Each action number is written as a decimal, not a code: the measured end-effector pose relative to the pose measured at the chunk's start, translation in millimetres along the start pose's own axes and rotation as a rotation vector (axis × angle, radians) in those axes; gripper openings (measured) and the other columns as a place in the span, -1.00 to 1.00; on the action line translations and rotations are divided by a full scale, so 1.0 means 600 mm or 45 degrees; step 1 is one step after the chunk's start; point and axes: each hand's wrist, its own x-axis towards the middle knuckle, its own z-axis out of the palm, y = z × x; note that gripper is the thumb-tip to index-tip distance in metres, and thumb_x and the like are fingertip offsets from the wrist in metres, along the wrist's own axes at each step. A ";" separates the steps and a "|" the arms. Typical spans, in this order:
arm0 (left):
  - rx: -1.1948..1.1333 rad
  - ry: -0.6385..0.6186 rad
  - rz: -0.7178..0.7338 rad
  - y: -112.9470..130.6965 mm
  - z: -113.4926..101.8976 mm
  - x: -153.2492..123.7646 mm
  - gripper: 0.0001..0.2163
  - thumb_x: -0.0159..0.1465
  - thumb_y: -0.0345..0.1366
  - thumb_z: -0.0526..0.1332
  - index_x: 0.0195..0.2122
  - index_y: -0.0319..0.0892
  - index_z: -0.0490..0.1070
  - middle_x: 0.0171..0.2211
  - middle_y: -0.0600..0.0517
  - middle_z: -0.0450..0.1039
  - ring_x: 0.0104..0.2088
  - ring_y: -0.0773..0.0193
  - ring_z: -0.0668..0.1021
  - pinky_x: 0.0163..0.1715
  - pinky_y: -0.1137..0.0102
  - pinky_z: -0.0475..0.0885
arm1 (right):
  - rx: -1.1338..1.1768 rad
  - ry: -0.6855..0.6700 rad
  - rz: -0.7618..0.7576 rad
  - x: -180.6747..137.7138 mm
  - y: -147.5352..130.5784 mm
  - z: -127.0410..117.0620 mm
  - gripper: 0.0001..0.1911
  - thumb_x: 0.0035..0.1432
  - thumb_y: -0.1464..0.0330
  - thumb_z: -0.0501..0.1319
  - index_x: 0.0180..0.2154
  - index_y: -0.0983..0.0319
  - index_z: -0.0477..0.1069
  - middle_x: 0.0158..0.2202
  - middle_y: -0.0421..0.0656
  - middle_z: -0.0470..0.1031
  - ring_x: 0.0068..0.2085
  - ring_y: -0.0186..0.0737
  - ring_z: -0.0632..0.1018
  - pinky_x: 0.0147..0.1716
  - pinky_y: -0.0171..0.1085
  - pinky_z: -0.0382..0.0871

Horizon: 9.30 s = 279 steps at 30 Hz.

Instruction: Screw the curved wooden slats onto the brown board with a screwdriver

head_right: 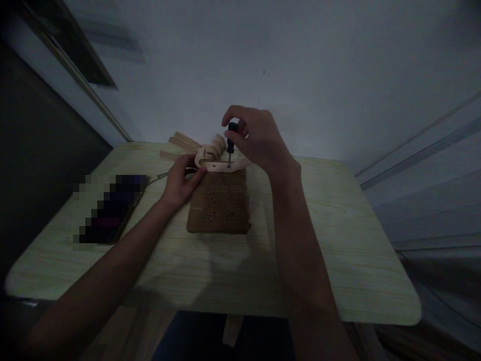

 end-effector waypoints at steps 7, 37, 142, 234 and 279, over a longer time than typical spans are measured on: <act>0.017 -0.016 0.035 0.000 0.000 0.004 -0.68 0.26 -0.12 0.24 -0.05 -0.18 0.37 -0.22 -0.07 0.44 -0.26 0.21 0.51 -0.22 0.25 0.51 | -0.037 0.074 -0.063 0.002 0.020 0.012 -0.77 0.15 0.32 0.24 -0.13 0.17 0.53 -0.14 -0.06 0.55 -0.25 -0.12 0.57 -0.17 -0.08 0.49; 0.025 -0.034 0.043 0.000 0.001 0.007 -0.69 0.29 -0.13 0.22 -0.03 -0.18 0.36 -0.20 -0.06 0.45 -0.25 0.25 0.52 -0.23 0.33 0.51 | -0.051 0.005 -0.049 0.008 -0.006 0.013 -0.75 0.19 0.34 0.24 -0.07 0.15 0.50 -0.24 -0.12 0.59 -0.22 -0.11 0.59 -0.15 -0.13 0.48; 0.057 -0.009 0.024 0.008 -0.004 0.005 -0.74 0.27 -0.20 0.24 -0.06 -0.18 0.37 -0.21 -0.07 0.46 -0.27 0.24 0.53 -0.23 0.28 0.52 | -0.004 -0.013 -0.009 0.009 -0.007 0.001 -0.82 0.18 0.27 0.27 -0.19 0.19 0.53 -0.29 -0.11 0.57 -0.24 -0.14 0.58 -0.24 -0.16 0.46; 0.206 -0.104 -0.036 0.017 -0.015 0.008 -0.79 0.25 -0.34 0.08 -0.16 -0.21 0.45 -0.20 -0.11 0.54 -0.30 0.21 0.55 -0.31 0.33 0.51 | 0.068 -0.070 -0.032 0.009 -0.018 0.014 -0.77 0.09 0.45 0.19 -0.19 0.20 0.51 -0.28 -0.16 0.56 -0.33 -0.25 0.52 -0.26 -0.22 0.37; 0.289 -0.171 0.009 0.008 -0.014 0.008 -0.71 0.30 -0.33 0.01 -0.10 -0.25 0.49 -0.11 -0.16 0.55 -0.08 0.08 0.56 -0.01 0.19 0.49 | 0.005 -0.058 0.001 0.006 -0.014 -0.004 -0.71 0.04 0.53 0.11 -0.23 0.26 0.55 -0.31 -0.12 0.57 -0.33 -0.26 0.51 -0.28 -0.26 0.34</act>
